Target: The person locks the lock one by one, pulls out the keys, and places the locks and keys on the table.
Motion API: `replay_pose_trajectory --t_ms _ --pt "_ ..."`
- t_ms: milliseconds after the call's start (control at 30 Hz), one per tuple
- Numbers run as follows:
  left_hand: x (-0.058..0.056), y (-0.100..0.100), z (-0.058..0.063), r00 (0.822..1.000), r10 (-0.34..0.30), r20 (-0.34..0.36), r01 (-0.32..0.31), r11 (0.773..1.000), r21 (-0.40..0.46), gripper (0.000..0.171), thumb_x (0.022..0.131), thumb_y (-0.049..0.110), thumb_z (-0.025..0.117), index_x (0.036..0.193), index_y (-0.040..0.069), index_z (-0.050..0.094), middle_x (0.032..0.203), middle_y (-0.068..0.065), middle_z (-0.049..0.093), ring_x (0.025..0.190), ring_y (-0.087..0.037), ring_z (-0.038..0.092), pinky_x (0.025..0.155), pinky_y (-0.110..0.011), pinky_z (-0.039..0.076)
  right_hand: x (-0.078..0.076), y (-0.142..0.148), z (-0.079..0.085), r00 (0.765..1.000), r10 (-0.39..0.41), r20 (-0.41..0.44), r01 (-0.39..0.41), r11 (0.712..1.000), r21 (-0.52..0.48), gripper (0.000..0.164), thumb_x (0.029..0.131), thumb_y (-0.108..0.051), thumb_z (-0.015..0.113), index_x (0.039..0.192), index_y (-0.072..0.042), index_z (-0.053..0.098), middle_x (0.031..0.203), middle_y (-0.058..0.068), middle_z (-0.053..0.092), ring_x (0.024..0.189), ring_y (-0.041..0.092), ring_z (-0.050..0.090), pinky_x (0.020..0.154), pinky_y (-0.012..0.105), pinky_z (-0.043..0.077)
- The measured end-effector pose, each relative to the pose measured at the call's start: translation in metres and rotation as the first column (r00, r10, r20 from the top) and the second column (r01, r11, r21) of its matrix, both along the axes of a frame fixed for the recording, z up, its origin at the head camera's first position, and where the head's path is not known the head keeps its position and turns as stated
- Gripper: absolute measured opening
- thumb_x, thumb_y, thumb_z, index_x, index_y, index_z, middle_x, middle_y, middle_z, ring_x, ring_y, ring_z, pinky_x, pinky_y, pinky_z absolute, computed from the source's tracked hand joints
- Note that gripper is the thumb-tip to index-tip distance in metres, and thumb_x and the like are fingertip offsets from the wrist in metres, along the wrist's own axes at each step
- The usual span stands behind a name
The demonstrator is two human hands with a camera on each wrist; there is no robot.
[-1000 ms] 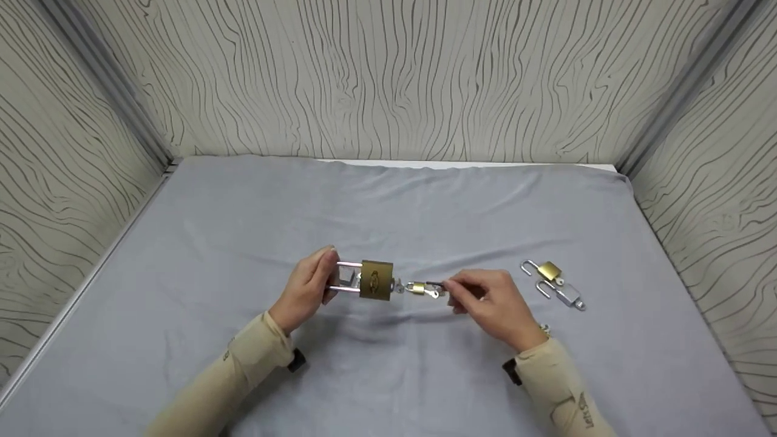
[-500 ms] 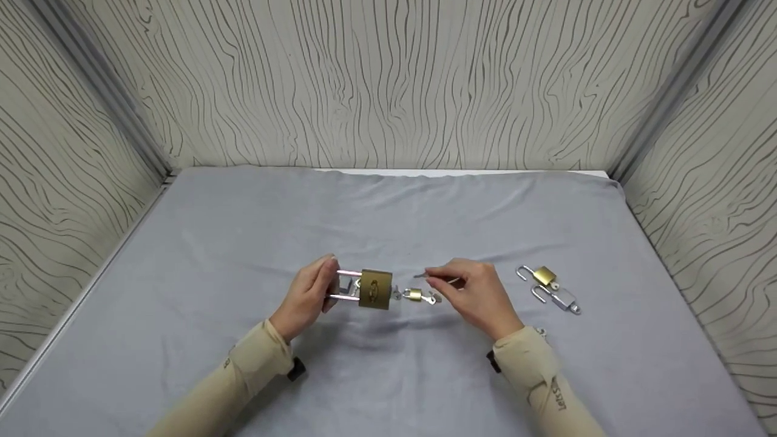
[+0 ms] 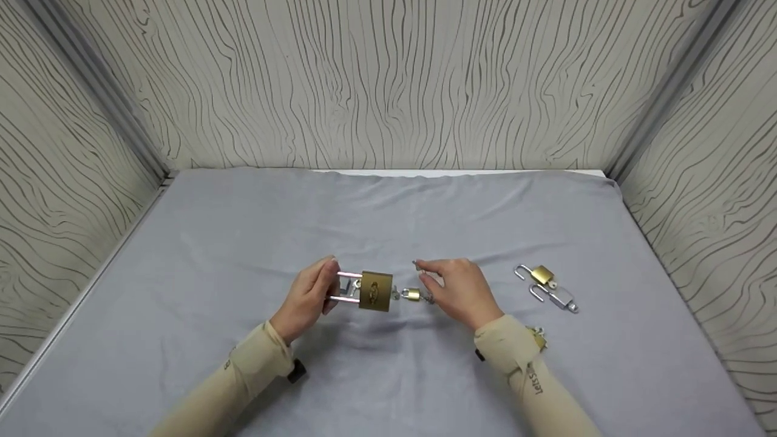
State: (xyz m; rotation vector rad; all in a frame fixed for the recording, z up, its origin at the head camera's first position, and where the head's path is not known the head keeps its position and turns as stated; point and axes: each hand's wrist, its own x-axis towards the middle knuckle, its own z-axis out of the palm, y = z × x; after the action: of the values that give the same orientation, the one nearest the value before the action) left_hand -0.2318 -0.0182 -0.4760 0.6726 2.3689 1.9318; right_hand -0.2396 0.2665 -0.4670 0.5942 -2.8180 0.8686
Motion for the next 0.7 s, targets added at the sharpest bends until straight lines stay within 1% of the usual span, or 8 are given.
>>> replay_pose_trajectory --t_ms 100,167,267,367,467,533,633,700 --pt "-0.001 0.000 0.000 1.000 0.001 -0.001 -0.001 1.000 0.009 0.045 0.114 0.027 0.040 0.079 0.000 0.046 0.057 0.001 0.044 0.042 -0.005 0.041 0.041 -0.020 0.036 0.000 0.001 -0.002 1.000 0.021 0.015 -0.022 0.995 0.093 0.031 0.097 -0.015 0.073 0.127 -0.008 0.074 0.124 0.013 0.074 0.111 0.038 0.072 0.097 0.057 0.055" --pt "-0.001 0.000 0.000 1.000 0.002 -0.001 -0.002 1.000 0.008 0.045 0.114 0.027 0.040 0.079 0.000 0.047 0.056 0.001 0.044 0.042 -0.005 0.041 0.041 -0.020 0.036 0.000 0.001 -0.003 0.999 0.033 0.039 -0.038 0.989 0.145 0.036 0.097 -0.018 0.072 0.131 -0.007 0.071 0.128 0.015 0.072 0.116 0.040 0.070 0.100 0.059 0.053" --pt "-0.001 0.000 0.000 1.000 -0.001 0.001 0.001 1.000 0.013 0.045 0.114 0.026 0.040 0.079 -0.001 0.047 0.056 0.002 0.044 0.042 -0.004 0.041 0.041 -0.020 0.036 0.000 0.001 -0.006 0.995 0.043 0.093 -0.061 0.979 0.196 0.044 0.099 -0.022 0.071 0.138 -0.005 0.065 0.136 0.021 0.066 0.122 0.045 0.065 0.105 0.062 0.049" --pt "-0.001 0.000 -0.001 1.000 -0.004 0.006 0.004 1.000 0.017 0.045 0.114 0.027 0.039 0.080 -0.001 0.047 0.056 0.002 0.044 0.042 -0.004 0.041 0.041 -0.020 0.036 0.000 0.001 -0.009 0.990 0.037 0.139 -0.069 0.970 0.234 0.049 0.100 -0.026 0.069 0.143 -0.004 0.061 0.141 0.026 0.061 0.128 0.050 0.059 0.108 0.065 0.045" --pt "-0.001 0.000 -0.001 1.000 -0.005 0.008 0.005 1.000 0.017 0.045 0.114 0.027 0.039 0.080 -0.001 0.047 0.057 0.001 0.044 0.043 -0.004 0.041 0.041 -0.020 0.035 0.001 0.001 -0.012 0.985 0.024 0.169 -0.068 0.963 0.260 0.051 0.100 -0.029 0.068 0.145 -0.005 0.059 0.145 0.028 0.057 0.132 0.051 0.055 0.108 0.067 0.042" --pt "-0.001 0.000 -0.001 1.000 -0.004 0.008 0.004 1.000 0.014 0.045 0.114 0.027 0.040 0.080 -0.002 0.047 0.057 0.001 0.044 0.043 -0.005 0.041 0.041 -0.020 0.035 0.002 0.001 -0.013 0.984 0.013 0.177 -0.061 0.962 0.265 0.052 0.100 -0.031 0.068 0.145 -0.005 0.059 0.147 0.028 0.056 0.135 0.051 0.052 0.110 0.068 0.041" --pt "-0.002 0.000 -0.002 1.000 0.000 0.002 0.000 1.000 0.008 0.046 0.114 0.028 0.040 0.081 -0.003 0.047 0.056 0.000 0.044 0.042 -0.005 0.041 0.041 -0.020 0.035 0.003 0.002 -0.013 0.985 0.002 0.174 -0.048 0.965 0.259 0.051 0.100 -0.032 0.069 0.143 -0.007 0.062 0.146 0.023 0.059 0.138 0.048 0.050 0.111 0.067 0.039" --pt "-0.003 0.000 -0.002 1.000 0.000 0.002 0.000 1.000 0.010 0.046 0.114 0.028 0.039 0.081 -0.003 0.047 0.056 0.001 0.044 0.042 -0.004 0.040 0.041 -0.020 0.034 0.004 0.002 -0.013 0.987 0.003 0.160 -0.045 0.965 0.259 0.049 0.099 -0.033 0.069 0.140 -0.007 0.064 0.143 0.021 0.062 0.137 0.047 0.050 0.111 0.066 0.040"
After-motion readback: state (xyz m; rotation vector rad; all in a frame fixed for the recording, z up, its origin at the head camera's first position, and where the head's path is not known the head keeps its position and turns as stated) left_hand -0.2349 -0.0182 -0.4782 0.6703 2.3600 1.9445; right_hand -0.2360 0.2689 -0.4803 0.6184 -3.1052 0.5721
